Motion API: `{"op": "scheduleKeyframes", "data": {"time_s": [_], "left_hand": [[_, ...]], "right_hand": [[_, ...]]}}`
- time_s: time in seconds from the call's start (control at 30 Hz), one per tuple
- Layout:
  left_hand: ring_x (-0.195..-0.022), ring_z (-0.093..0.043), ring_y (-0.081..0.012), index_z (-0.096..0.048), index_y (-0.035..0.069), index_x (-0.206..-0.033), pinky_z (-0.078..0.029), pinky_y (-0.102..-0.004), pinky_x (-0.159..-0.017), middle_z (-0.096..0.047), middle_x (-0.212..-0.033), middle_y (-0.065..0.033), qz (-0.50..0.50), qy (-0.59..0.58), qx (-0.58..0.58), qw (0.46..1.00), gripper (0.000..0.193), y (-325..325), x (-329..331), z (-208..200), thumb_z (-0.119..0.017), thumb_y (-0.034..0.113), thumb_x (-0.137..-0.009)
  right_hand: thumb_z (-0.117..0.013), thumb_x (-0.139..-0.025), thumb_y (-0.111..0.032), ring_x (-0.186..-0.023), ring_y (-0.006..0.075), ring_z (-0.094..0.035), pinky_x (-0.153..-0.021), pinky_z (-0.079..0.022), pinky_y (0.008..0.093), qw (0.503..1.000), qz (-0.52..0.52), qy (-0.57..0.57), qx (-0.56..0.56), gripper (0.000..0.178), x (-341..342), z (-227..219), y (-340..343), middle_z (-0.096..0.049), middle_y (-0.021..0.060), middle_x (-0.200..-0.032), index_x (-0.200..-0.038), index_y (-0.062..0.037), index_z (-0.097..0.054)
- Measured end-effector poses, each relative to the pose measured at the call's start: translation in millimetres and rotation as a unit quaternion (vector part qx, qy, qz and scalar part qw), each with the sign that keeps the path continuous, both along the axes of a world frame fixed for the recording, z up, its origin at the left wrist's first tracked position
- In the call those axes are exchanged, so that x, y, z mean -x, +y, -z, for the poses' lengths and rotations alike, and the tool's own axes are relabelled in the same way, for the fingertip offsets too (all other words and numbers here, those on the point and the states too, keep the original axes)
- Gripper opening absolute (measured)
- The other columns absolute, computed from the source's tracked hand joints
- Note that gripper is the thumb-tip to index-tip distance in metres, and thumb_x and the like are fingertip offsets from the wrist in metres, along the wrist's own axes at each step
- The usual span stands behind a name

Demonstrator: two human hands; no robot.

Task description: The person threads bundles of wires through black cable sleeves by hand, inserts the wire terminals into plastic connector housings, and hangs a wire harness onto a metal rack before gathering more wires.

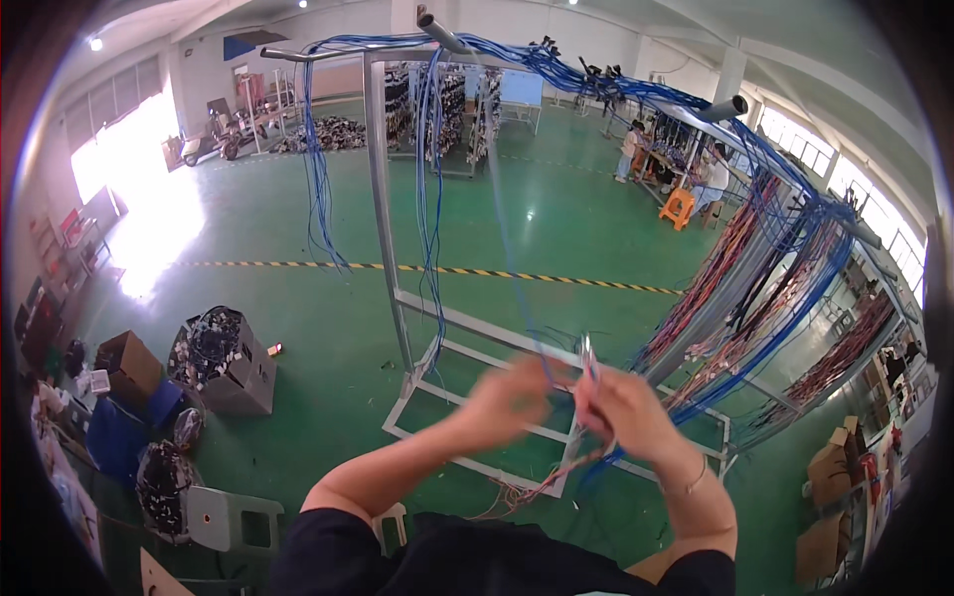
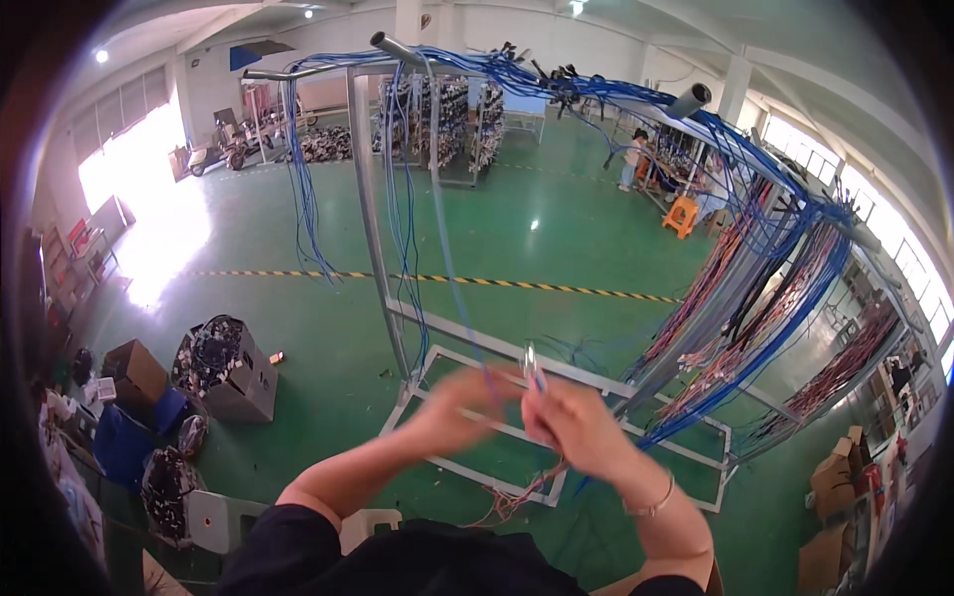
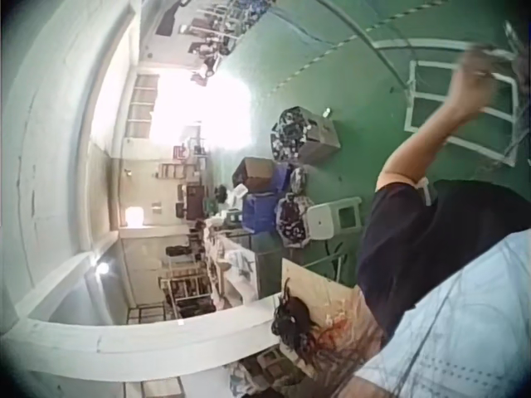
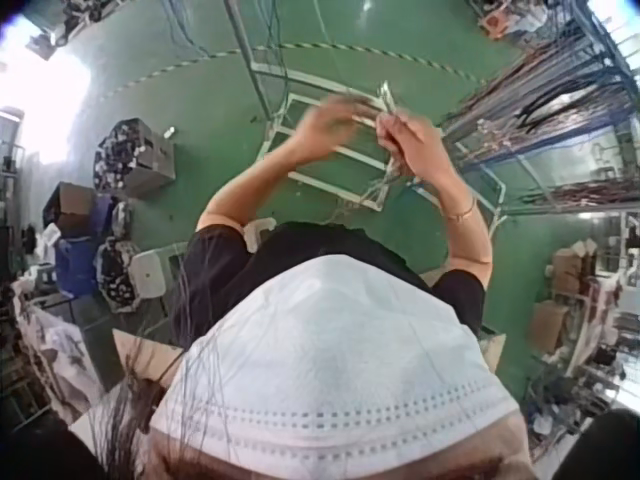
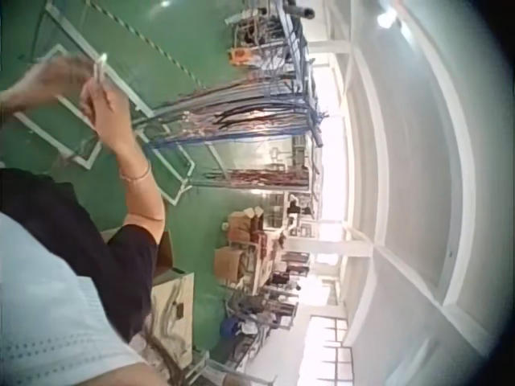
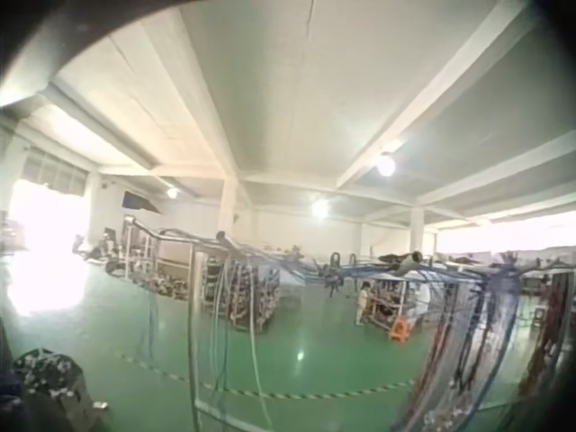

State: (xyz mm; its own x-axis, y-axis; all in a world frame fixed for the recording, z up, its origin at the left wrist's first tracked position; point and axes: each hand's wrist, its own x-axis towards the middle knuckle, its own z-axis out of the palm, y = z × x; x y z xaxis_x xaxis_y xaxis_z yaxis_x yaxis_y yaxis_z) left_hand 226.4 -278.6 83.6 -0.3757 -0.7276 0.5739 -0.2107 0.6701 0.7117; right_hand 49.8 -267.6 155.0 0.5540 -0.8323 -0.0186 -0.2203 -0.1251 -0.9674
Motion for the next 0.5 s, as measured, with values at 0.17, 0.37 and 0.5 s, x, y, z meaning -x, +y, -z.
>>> {"op": "scheduleKeyframes", "data": {"time_s": [0.17, 0.37, 0.5], "left_hand": [[-0.085, -0.053, -0.0184, -0.041, 0.001, -0.118, -0.042, -0.0271, -0.075, -0.052, -0.098, -0.0117, 0.168, 0.55, -0.347, 0.74, 0.039, -33.7, -35.2, -80.4, -0.034, 0.026, -0.089], [-0.046, -0.031, -0.0041, -0.053, 0.0, -0.09, -0.026, -0.0201, -0.043, -0.04, -0.058, 0.0008, 0.043, 0.262, -0.148, 0.953, 0.026, -6.1, -35.8, -83.2, -0.038, 0.02, -0.089], [-0.053, -0.038, -0.0074, -0.052, 0.001, -0.078, -0.033, -0.0236, -0.05, -0.045, -0.059, -0.0013, 0.037, -0.045, -0.207, 0.977, 0.02, 29.0, -14.7, -46.7, -0.04, 0.015, -0.087]], "right_hand": [[-0.038, -0.089, -0.017, -0.051, 0.0064, -0.04, -0.046, -0.033, 0.0206, 0.988, -0.015, -0.065, -0.138, 0.019, -17.9, 63.1, 36.2, -0.045, -0.0001, -0.061, -0.076, -0.0053, -0.046], [-0.034, -0.088, -0.011, -0.062, 0.0173, -0.054, -0.054, -0.044, 0.0286, 0.948, 0.215, 0.021, 0.234, 0.016, -18.5, 70.2, 19.6, -0.057, 0.0121, -0.076, -0.08, -0.0018, -0.043], [-0.032, -0.091, -0.022, -0.05, 0.011, -0.05, -0.041, -0.039, 0.0209, 0.877, 0.308, -0.369, -0.011, 0.023, -55.2, 1.8, -18.5, -0.058, 0.016, -0.081, -0.075, -0.0064, -0.041]]}}
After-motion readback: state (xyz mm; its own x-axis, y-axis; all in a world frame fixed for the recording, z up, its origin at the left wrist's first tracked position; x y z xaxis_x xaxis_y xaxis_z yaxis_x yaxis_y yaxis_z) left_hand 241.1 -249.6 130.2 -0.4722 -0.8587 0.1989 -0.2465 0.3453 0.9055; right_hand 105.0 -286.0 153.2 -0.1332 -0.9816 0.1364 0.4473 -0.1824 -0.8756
